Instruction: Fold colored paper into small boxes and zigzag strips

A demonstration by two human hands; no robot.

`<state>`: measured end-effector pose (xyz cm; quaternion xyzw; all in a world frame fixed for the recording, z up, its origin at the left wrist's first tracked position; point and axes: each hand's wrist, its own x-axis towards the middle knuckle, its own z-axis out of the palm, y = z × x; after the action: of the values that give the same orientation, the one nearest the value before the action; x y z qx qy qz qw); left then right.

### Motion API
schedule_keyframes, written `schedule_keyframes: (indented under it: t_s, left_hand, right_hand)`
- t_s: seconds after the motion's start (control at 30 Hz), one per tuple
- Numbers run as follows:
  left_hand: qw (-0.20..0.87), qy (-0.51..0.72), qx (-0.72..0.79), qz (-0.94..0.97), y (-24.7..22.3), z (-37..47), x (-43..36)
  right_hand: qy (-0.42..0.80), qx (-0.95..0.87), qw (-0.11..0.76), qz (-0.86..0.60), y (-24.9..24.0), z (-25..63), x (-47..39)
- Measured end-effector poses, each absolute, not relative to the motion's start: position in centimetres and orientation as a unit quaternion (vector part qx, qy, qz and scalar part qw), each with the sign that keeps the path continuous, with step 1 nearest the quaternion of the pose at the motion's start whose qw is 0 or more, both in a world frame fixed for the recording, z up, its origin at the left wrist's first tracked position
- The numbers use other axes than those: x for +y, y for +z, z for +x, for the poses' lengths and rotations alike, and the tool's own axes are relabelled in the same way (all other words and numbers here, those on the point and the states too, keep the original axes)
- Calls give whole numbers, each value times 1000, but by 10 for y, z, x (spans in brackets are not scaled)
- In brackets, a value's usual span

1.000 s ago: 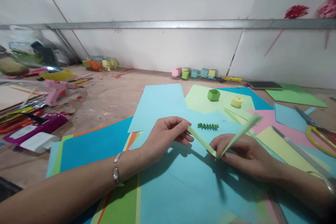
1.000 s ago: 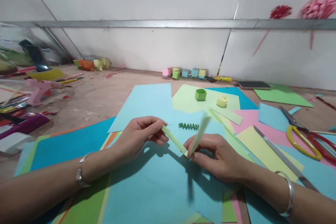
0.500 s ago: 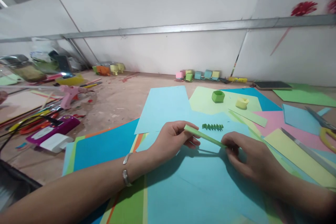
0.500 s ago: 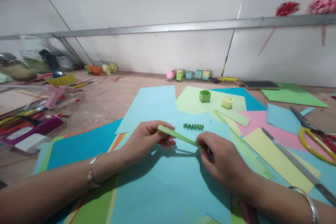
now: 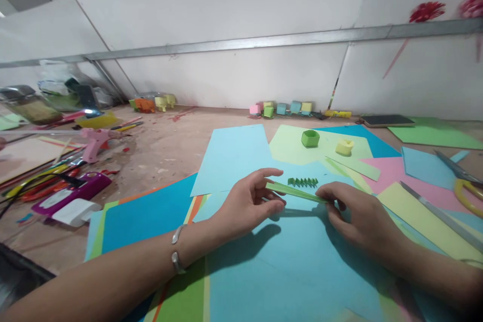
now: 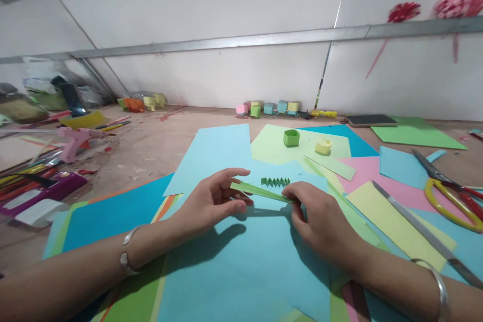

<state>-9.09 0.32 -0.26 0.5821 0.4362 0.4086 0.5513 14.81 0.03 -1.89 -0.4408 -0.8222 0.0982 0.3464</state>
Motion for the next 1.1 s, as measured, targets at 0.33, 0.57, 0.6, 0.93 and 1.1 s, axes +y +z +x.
schedule_keyframes:
  t_s: [0.33, 0.57, 0.6, 0.93, 1.1]
  left_hand:
    - [506, 439, 520, 530, 3, -92, 10]
    - [549, 432, 536, 473, 5, -92, 15]
    - [551, 431, 536, 472, 4, -92, 15]
    - [590, 428, 519, 446, 4, -94, 15]
    - [592, 425, 516, 450, 3, -94, 15]
  right_hand:
    - [116, -803, 401, -426, -13, 147, -4]
    - [243, -748, 444, -430, -10, 146, -1]
    - [273, -733, 444, -437, -10, 147, 0]
    - [509, -587, 449, -441, -9, 144, 4]
    - [518, -583, 458, -427, -11, 145, 6]
